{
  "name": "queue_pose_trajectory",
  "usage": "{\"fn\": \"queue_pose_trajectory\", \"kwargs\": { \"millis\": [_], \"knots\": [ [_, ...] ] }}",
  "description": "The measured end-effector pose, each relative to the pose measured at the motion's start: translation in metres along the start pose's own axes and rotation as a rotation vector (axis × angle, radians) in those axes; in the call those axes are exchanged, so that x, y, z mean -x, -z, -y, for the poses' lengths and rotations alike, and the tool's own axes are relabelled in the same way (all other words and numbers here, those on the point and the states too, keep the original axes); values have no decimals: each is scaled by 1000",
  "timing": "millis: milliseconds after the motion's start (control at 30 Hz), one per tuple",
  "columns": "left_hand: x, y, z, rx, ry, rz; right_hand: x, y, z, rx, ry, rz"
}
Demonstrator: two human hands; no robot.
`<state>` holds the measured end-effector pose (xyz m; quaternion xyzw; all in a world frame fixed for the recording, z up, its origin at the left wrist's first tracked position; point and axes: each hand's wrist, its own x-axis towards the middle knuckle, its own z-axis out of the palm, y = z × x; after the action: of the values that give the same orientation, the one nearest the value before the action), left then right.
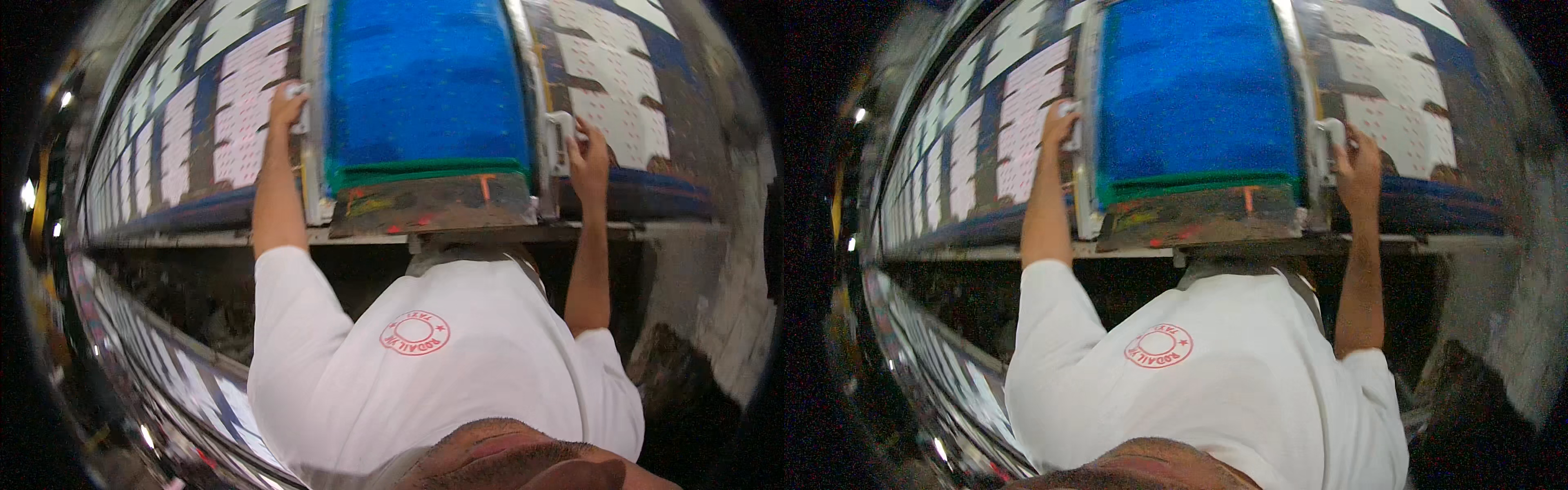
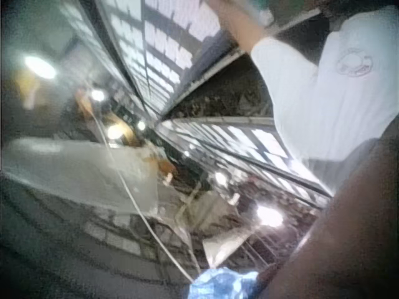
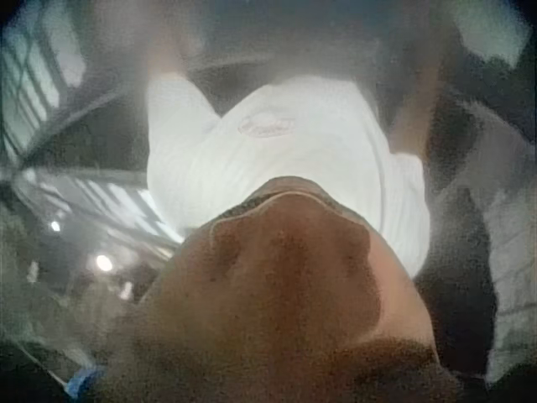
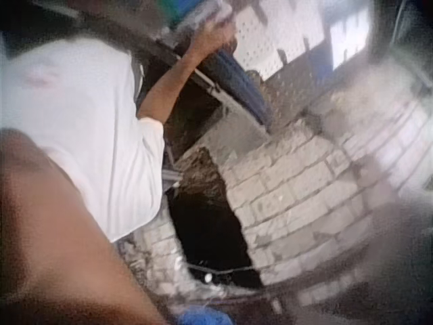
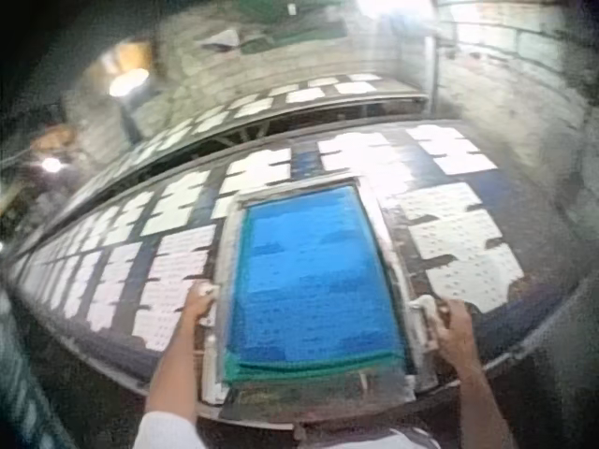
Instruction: The person repeatedly pulls a squeegee across a screen-printing frame to apply blue ink onto sheets of paper arranged on a flatbed press. The person repositions the frame between passes and continues the same motion throughout the clip.
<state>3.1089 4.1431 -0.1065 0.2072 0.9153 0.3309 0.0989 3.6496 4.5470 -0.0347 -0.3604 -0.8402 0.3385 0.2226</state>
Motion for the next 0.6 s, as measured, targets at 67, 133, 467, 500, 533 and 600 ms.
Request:
{"fn": "queue_pose_trajectory", "kwargs": {
  "millis": [67,133,467,500,533,600],
  "knots": [
    [-4,0,6,71,-77,28,-7,-4,-13,94,-46,-35],
    [-9,-1,3,-10,-116,-13,-12,-9,-16,-252,-179,47],
    [9,9,-25,138,72,86,-12,-2,31,-663,-463,93],
    [10,10,-29,130,38,73,-12,1,34,-671,-411,100],
    [14,10,-33,178,54,90,-11,3,36,-665,-409,114],
    [19,16,-45,259,121,120,-13,11,38,-665,-398,137]
  ]
}}
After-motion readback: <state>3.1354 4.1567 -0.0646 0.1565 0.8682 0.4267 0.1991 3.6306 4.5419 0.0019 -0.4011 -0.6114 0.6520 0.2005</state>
